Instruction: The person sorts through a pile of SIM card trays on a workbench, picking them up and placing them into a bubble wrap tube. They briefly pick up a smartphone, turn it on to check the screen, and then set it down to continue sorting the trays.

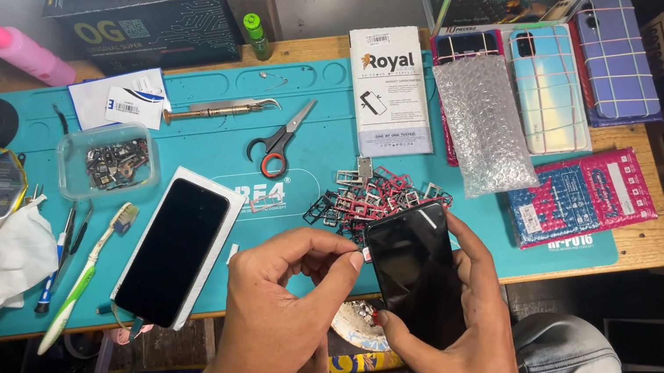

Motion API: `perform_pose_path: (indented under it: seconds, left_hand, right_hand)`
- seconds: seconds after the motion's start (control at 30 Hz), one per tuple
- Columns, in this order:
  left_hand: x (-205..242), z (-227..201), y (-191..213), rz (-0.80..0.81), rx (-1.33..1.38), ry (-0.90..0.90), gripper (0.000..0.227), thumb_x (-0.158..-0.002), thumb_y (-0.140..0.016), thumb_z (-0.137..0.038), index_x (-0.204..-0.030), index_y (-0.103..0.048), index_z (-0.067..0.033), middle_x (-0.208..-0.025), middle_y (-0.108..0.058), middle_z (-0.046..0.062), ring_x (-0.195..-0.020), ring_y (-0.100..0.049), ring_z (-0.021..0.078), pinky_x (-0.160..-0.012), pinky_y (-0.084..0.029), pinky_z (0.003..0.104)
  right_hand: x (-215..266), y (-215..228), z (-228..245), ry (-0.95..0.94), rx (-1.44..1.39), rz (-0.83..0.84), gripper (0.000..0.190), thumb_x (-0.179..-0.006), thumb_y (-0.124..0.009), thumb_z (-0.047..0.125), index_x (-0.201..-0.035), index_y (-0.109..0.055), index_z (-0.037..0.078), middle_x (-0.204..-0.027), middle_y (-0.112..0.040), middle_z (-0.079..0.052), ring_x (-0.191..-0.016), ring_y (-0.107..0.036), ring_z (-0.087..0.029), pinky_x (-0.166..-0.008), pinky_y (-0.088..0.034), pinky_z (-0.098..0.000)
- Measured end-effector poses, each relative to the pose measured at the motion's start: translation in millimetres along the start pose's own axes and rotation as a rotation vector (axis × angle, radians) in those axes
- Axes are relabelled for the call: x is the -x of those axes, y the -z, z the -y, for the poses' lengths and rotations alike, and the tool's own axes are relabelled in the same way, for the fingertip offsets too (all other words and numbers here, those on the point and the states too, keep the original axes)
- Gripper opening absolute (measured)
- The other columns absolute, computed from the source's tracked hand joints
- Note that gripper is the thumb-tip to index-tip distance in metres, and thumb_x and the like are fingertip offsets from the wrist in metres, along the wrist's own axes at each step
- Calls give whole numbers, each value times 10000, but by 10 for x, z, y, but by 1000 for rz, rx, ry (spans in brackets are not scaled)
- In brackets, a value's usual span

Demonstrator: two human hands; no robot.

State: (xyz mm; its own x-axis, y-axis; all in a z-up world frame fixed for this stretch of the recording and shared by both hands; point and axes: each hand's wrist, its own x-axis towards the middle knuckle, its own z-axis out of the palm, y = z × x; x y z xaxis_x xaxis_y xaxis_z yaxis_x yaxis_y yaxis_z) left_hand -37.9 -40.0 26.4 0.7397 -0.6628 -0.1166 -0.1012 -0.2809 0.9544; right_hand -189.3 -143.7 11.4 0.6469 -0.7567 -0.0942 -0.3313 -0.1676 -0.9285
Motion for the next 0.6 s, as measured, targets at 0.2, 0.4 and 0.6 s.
perform_pose_path:
  seconds: [0.2,0.4,0.6]
  left_hand:
    - [15,44,-21,4,19,-68,82,-906,-797,-140,-899,-856,-84,-808,-832,14,-732,-736,101,-670,-643,241]
    - [-15,56,34,269,573,128,391,-965,-661,-157,-1302,-769,10,-1160,-823,148,-1135,-767,228,-944,-644,356]
    - [-88,119,17,488,612,-29,639,-994,-632,-373,-1528,-573,-29,-1537,-641,133,-1426,-605,247,-1221,-472,425]
  right_hand:
    - [46,-63,24,30,-17,-6,1041,-724,-870,81,-1629,-354,78,-1398,-735,-138,-1259,-745,-188,-1066,-576,-305]
    - [17,-7,-191,-52,-571,179,1007,-810,-837,35,-1670,-316,74,-1362,-723,-205,-1205,-724,-238,-1046,-566,-378]
    - [53,-45,-225,-138,-755,321,1046,-808,-890,164,-1685,-324,98,-1325,-661,-188,-1249,-657,-247,-1063,-511,-383]
